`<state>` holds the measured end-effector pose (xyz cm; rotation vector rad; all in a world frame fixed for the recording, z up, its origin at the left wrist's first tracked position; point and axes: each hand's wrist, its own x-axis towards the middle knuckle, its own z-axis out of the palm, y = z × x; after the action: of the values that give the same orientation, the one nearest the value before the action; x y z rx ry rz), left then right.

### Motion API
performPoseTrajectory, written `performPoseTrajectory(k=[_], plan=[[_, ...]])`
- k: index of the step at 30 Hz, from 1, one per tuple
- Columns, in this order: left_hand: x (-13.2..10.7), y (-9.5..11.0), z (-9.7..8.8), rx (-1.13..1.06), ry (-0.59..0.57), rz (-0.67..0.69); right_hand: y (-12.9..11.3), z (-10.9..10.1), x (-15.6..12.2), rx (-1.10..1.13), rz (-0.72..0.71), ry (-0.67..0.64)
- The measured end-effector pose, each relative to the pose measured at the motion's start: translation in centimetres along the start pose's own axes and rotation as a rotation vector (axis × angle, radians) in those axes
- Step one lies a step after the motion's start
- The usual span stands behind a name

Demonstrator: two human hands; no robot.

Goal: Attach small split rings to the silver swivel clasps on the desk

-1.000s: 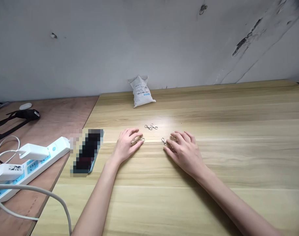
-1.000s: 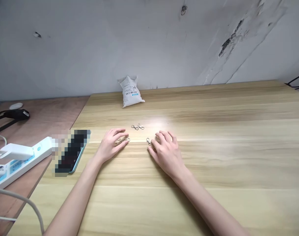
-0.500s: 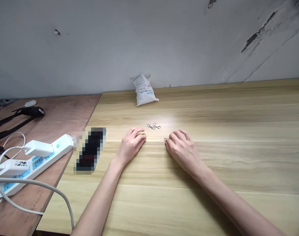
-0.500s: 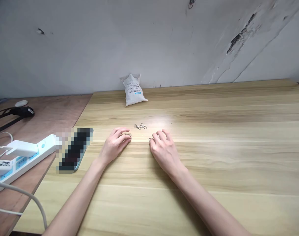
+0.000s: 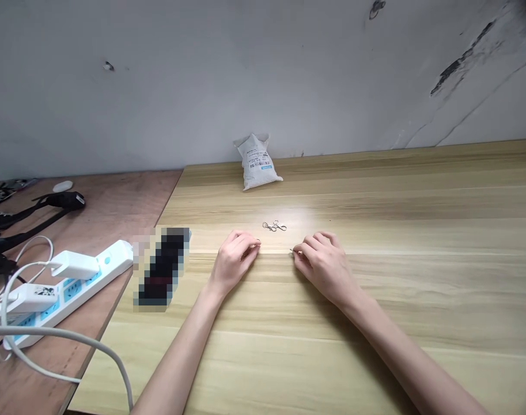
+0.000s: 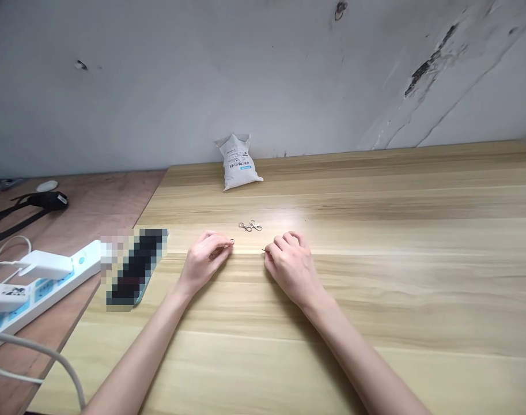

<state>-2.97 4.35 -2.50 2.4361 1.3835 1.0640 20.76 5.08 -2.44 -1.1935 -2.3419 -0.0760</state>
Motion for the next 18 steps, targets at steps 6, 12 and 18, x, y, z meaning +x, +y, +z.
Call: performPoseTrajectory(k=[6,12,18], plan=[[0.0,-0.3,0.1,-0.003,0.005,-0.021,-0.4,0.6,0.2,0.148,-0.008,-0.027],[-0.1,0.0,0.0,-0.019,-0.005,-0.046,-0.7,0.6,0.6,0.226,-0.020,-0.031],[0.0,0.4,0.0,-0.021,-0.002,-0.054,-1.4,0.6,0.7,0.341,0.066,-0.086]])
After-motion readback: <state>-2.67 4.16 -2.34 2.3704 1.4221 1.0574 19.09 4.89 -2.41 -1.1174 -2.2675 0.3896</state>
